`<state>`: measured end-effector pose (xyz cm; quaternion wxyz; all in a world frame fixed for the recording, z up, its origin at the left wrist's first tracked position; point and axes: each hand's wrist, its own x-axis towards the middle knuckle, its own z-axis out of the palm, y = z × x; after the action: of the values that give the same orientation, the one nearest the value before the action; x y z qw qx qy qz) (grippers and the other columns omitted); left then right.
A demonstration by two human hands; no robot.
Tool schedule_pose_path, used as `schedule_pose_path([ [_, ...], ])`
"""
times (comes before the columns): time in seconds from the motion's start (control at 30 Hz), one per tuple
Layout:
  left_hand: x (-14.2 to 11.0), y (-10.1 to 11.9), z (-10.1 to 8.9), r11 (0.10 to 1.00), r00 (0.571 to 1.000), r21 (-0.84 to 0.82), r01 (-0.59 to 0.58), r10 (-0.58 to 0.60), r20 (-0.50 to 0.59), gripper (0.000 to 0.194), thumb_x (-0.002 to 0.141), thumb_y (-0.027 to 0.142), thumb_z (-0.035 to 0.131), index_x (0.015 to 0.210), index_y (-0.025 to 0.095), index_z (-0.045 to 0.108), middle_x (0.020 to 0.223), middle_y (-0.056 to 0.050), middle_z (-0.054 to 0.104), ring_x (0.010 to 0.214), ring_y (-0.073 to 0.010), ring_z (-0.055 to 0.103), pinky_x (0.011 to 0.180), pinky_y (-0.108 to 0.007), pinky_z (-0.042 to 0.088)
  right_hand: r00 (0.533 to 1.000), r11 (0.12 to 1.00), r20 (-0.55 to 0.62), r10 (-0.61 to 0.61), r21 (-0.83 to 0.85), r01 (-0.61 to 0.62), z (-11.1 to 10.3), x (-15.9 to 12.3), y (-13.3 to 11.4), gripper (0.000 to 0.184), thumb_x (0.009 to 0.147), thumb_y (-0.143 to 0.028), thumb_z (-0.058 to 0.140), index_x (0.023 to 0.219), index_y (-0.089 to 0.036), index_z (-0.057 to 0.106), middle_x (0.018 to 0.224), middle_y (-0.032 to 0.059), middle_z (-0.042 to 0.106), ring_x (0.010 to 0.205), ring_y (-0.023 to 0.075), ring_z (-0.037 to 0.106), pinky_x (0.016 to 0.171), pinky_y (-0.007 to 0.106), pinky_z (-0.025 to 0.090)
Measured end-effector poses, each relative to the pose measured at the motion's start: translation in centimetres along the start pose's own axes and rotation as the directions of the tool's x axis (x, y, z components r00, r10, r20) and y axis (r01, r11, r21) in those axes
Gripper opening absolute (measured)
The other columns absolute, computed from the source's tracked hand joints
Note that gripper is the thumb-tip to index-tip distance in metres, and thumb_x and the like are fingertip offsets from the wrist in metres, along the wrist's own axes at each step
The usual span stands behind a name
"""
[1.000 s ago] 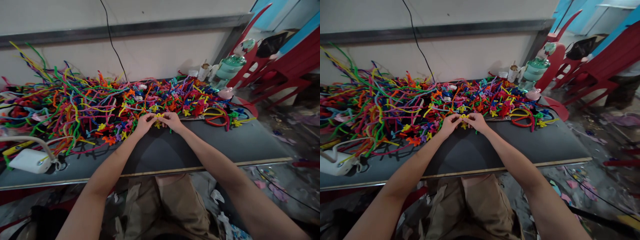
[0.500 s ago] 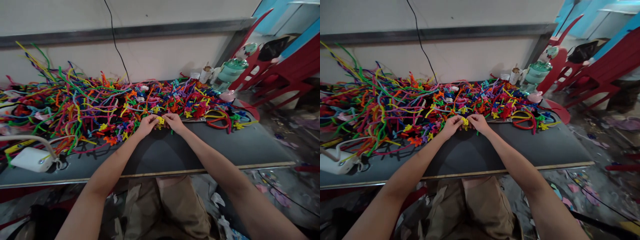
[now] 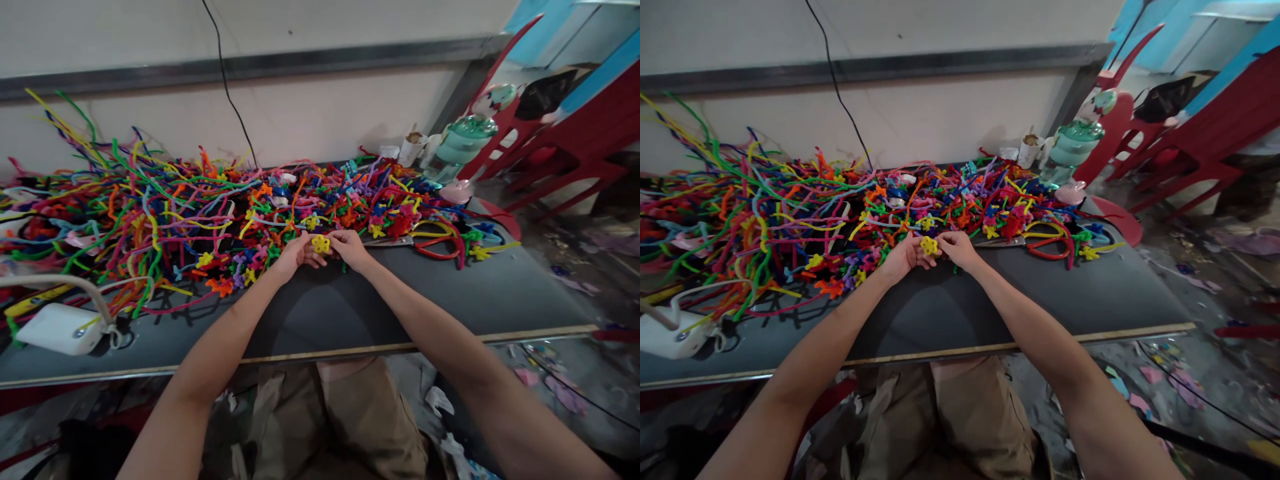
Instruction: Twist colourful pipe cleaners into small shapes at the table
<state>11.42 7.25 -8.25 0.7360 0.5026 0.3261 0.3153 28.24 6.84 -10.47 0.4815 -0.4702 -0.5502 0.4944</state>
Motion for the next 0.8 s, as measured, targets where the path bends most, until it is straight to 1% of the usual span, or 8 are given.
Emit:
schedule_pose_path([
  [0.1, -0.2, 0.2, 0.1, 0.996, 0.995, -0.08, 0.047, -0.039, 0.093, 0.062, 0.087, 0.069, 0.04, 0.083, 0.014, 0.067, 0.08, -0.013, 0.073, 0.067, -0.0187, 0.069, 0.059, -0.027, 0.05, 0.997, 1.0, 0.081, 0.001, 0.011, -0.002, -0.1, -0.3, -0.2, 0.035, 0.066, -0.052, 0.064, 0.06, -0.018, 0.06, 0.044, -0.0038, 0.052, 0.037, 0.0076, 0.044, 0.037, 0.02, 0.031],
  [0.17, -0.5, 0.3, 0.1, 0.992, 0.986, -0.101, 0.074, -0.058, 0.154, 0.059, 0.088, 0.066, 0.041, 0.08, 0.014, 0.068, 0.084, -0.014, 0.074, 0.07, -0.0194, 0.069, 0.063, -0.028, 0.05, 0.995, 1.0, 0.101, 0.002, 0.018, -0.004, -0.1, -0.4, -0.4, 0.034, 0.065, -0.05, 0.065, 0.058, -0.018, 0.059, 0.044, -0.0039, 0.052, 0.038, 0.0075, 0.043, 0.038, 0.02, 0.031],
  [0.27, -0.9, 0.5, 0.0, 0.988, 0.973, -0.114, 0.105, -0.079, 0.215, 0.059, 0.088, 0.065, 0.04, 0.082, 0.013, 0.069, 0.088, -0.017, 0.074, 0.073, -0.0214, 0.068, 0.068, -0.031, 0.05, 0.997, 0.999, 0.082, -0.01, 0.038, 0.007, -0.2, -0.4, -0.8, 0.037, 0.062, -0.051, 0.067, 0.051, -0.018, 0.054, 0.044, -0.0045, 0.05, 0.041, 0.007, 0.041, 0.042, 0.02, 0.031],
  [0.4, -1.0, 0.7, -0.1, 0.983, 0.945, -0.107, 0.15, -0.11, 0.309, 0.064, 0.084, 0.069, 0.038, 0.084, 0.013, 0.069, 0.089, -0.018, 0.074, 0.072, -0.0216, 0.067, 0.074, -0.034, 0.049, 0.982, 0.998, 0.19, -0.009, 0.067, -0.004, -0.3, -0.3, -1.2, 0.043, 0.057, -0.055, 0.073, 0.051, -0.018, 0.053, 0.049, -0.0028, 0.053, 0.048, 0.009, 0.045, 0.048, 0.022, 0.038],
  [0.5, -1.0, 0.7, -0.1, 0.985, 0.938, -0.082, 0.15, -0.115, 0.328, 0.066, 0.082, 0.072, 0.039, 0.086, 0.014, 0.07, 0.09, -0.017, 0.074, 0.072, -0.0214, 0.067, 0.076, -0.035, 0.049, 0.978, 0.998, 0.209, -0.002, 0.066, -0.012, -0.5, -0.3, -1.1, 0.042, 0.054, -0.056, 0.075, 0.055, -0.018, 0.058, 0.054, -0.0019, 0.056, 0.052, 0.0099, 0.047, 0.051, 0.022, 0.039],
  [0.67, -0.8, 0.3, 0.2, 0.996, 0.949, -0.035, 0.084, -0.069, 0.308, 0.052, 0.08, 0.065, 0.051, 0.077, 0.016, 0.068, 0.081, -0.014, 0.073, 0.063, -0.0184, 0.061, 0.067, -0.033, 0.046, 0.965, 1.0, 0.261, -0.026, 0.013, 0.023, -0.3, -0.2, -0.6, 0.042, 0.067, -0.058, 0.065, 0.058, -0.017, 0.06, 0.05, -0.0014, 0.054, 0.048, 0.0096, 0.046, 0.046, 0.022, 0.037],
  [0.73, -0.8, 0.2, 0.3, 0.997, 0.95, -0.01, 0.072, -0.065, 0.304, 0.054, 0.081, 0.066, 0.049, 0.077, 0.016, 0.069, 0.08, -0.015, 0.072, 0.061, -0.0184, 0.06, 0.065, -0.034, 0.045, 0.956, 0.999, 0.291, -0.034, 0.011, 0.033, -0.3, -0.1, -0.5, 0.042, 0.068, -0.058, 0.065, 0.058, -0.017, 0.06, 0.05, -0.0012, 0.055, 0.047, 0.0096, 0.046, 0.046, 0.022, 0.038],
  [0.8, -0.8, 0.2, 0.5, 0.997, 0.946, 0.02, 0.08, -0.082, 0.315, 0.063, 0.081, 0.071, 0.043, 0.083, 0.015, 0.071, 0.08, -0.016, 0.072, 0.061, -0.0197, 0.061, 0.064, -0.035, 0.044, 0.953, 0.999, 0.299, -0.04, 0.024, 0.034, -0.3, -0.1, -0.5, 0.043, 0.068, -0.058, 0.065, 0.058, -0.016, 0.061, 0.053, -0.0005, 0.057, 0.05, 0.01, 0.049, 0.047, 0.021, 0.039],
])
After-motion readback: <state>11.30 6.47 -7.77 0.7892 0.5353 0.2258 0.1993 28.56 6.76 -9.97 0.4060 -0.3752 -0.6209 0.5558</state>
